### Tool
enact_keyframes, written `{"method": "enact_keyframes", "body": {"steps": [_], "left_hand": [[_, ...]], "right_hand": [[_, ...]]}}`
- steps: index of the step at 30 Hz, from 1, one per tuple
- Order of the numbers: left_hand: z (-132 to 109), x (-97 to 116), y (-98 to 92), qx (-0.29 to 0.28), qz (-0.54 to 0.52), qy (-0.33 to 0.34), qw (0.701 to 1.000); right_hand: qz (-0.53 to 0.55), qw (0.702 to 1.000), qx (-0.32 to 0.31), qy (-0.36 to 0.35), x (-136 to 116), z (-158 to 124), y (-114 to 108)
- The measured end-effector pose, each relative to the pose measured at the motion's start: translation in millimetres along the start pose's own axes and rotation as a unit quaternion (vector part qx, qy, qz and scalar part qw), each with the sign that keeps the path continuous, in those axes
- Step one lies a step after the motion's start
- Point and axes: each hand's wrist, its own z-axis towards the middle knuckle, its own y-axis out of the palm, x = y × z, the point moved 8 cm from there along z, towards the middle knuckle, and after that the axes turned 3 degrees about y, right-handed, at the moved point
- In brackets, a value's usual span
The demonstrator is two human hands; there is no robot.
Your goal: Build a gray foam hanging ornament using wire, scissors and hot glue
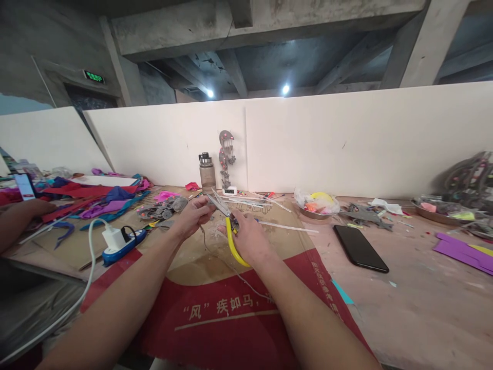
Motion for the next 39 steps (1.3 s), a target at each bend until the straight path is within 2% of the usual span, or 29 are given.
{"method": "enact_keyframes", "body": {"steps": [7,11,15,22,26,31,39], "left_hand": [[1.1,-1.9,-2.6,0.024,0.029,-0.014,0.999],[2.6,-4.8,-5.9,0.043,0.048,-0.023,0.998],[3.1,-4.3,-7.5,0.051,0.045,-0.020,0.998],[1.2,-1.0,-3.9,0.034,0.089,-0.006,0.995],[1.1,-0.6,2.7,-0.007,0.119,0.008,0.993],[0.2,3.4,2.1,-0.010,0.116,0.029,0.993],[-0.7,2.4,3.8,-0.051,0.111,0.031,0.992]], "right_hand": [[0.072,0.997,-0.020,0.025,5.1,1.6,2.1],[0.107,0.994,0.003,0.016,4.9,3.1,-1.9],[0.097,0.995,0.013,0.007,4.8,4.0,-1.6],[0.097,0.995,0.027,0.019,7.4,5.5,-3.1],[0.086,0.996,0.020,0.004,4.9,6.5,-1.0],[0.062,0.998,0.016,0.003,7.3,4.8,1.9],[0.009,1.000,0.001,-0.005,6.1,3.7,-1.0]]}}
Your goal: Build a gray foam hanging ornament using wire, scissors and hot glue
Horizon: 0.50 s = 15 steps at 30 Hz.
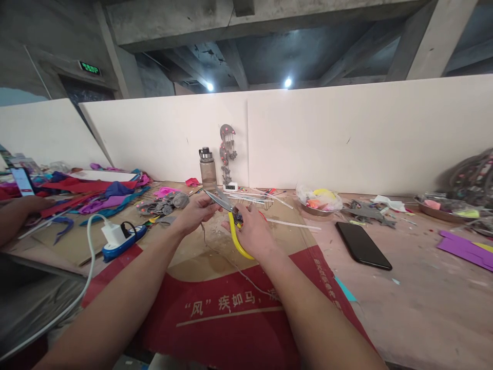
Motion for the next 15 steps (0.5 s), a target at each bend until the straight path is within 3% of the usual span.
{"method": "enact_keyframes", "body": {"steps": [15], "left_hand": [[1.1,-5.1,-1.8,-0.017,0.016,-0.015,1.000]], "right_hand": [[-0.055,0.998,-0.008,-0.029,0.0,0.6,-1.0]]}}
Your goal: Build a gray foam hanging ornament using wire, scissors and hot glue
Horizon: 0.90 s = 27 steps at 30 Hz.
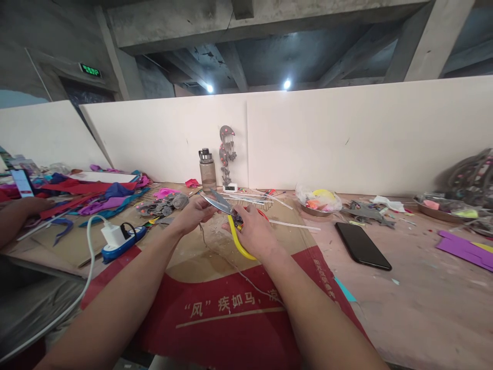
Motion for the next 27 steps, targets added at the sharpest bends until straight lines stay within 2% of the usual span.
{"method": "enact_keyframes", "body": {"steps": [15,18,23,27], "left_hand": [[-0.6,1.6,-0.4,-0.012,0.041,-0.006,0.999],[0.0,4.6,-0.1,-0.009,0.039,0.000,0.999],[2.1,1.2,-9.7,0.051,0.030,-0.010,0.998],[3.4,-4.9,-15.2,0.076,0.027,-0.020,0.997]], "right_hand": [[-0.067,0.998,-0.003,-0.001,-2.6,-0.9,-5.9],[-0.006,1.000,-0.004,0.007,-1.1,0.3,-5.3],[0.160,0.986,0.008,0.044,6.6,3.0,-4.4],[0.217,0.974,0.017,0.059,10.1,3.0,-1.3]]}}
